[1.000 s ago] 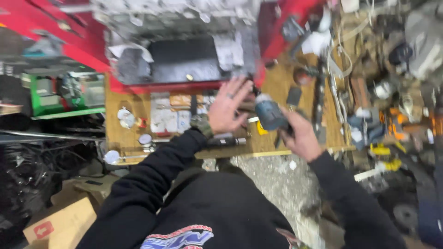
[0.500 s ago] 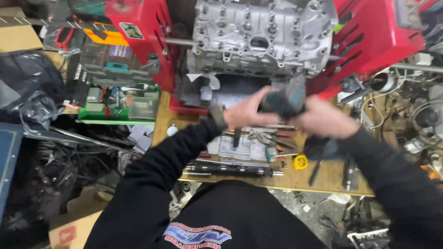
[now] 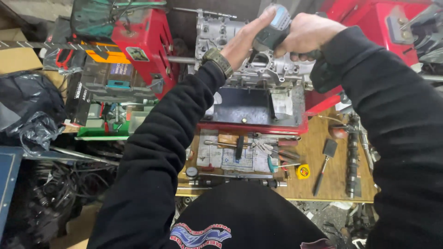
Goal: The person sorts through bolts, places them into an engine block, and uses a power tool to drive them in. They then wipe the block with a cloth, handle a camshaft, and use a dial indicator to measure components on the workbench.
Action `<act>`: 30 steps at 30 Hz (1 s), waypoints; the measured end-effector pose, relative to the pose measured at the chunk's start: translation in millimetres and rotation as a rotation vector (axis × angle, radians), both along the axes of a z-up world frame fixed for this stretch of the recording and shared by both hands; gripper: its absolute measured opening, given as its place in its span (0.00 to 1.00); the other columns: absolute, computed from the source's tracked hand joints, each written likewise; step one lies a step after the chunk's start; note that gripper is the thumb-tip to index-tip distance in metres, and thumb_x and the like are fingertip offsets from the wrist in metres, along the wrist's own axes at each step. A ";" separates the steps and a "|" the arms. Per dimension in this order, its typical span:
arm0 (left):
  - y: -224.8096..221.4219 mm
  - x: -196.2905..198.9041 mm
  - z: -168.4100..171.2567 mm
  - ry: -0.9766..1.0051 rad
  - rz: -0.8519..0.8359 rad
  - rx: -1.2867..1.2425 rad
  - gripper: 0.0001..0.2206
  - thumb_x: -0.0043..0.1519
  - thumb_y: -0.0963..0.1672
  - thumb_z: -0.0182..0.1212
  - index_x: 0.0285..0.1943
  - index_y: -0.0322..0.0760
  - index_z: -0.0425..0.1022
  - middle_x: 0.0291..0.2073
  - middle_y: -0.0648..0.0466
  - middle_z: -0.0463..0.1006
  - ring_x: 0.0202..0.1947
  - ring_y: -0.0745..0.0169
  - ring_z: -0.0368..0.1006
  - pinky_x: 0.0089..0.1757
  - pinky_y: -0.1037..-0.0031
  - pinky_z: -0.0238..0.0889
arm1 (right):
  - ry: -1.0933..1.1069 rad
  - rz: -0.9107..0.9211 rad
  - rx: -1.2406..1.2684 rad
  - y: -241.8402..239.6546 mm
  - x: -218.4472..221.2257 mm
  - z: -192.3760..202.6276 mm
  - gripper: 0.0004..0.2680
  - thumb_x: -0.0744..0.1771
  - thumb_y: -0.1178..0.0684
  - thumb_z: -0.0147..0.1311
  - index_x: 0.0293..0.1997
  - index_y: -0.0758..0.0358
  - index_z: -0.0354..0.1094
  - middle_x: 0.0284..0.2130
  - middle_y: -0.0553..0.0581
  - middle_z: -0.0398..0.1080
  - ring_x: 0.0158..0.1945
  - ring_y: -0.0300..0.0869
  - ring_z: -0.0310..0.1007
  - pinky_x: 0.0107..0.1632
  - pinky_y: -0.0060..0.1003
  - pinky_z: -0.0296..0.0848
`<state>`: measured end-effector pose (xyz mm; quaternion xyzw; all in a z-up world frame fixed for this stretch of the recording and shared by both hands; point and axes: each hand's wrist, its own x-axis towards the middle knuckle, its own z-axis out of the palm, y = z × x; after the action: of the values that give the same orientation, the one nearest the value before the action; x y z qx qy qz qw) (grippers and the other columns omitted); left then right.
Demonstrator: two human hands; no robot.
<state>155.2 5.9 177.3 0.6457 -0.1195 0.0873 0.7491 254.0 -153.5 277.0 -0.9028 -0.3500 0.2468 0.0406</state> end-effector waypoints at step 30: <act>30.8 14.5 -34.0 0.414 -0.052 0.081 0.44 0.55 0.67 0.46 0.71 0.39 0.67 0.64 0.48 0.75 0.66 0.49 0.69 0.60 0.45 0.58 | -0.118 0.168 -0.245 31.4 28.2 -37.5 0.18 0.61 0.39 0.66 0.31 0.71 0.79 0.24 0.60 0.78 0.28 0.49 0.78 0.35 0.43 0.76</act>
<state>169.6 36.7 143.3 0.6762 0.0168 -0.0714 0.7330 282.2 -122.1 239.4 -0.8814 -0.3934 0.2366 -0.1113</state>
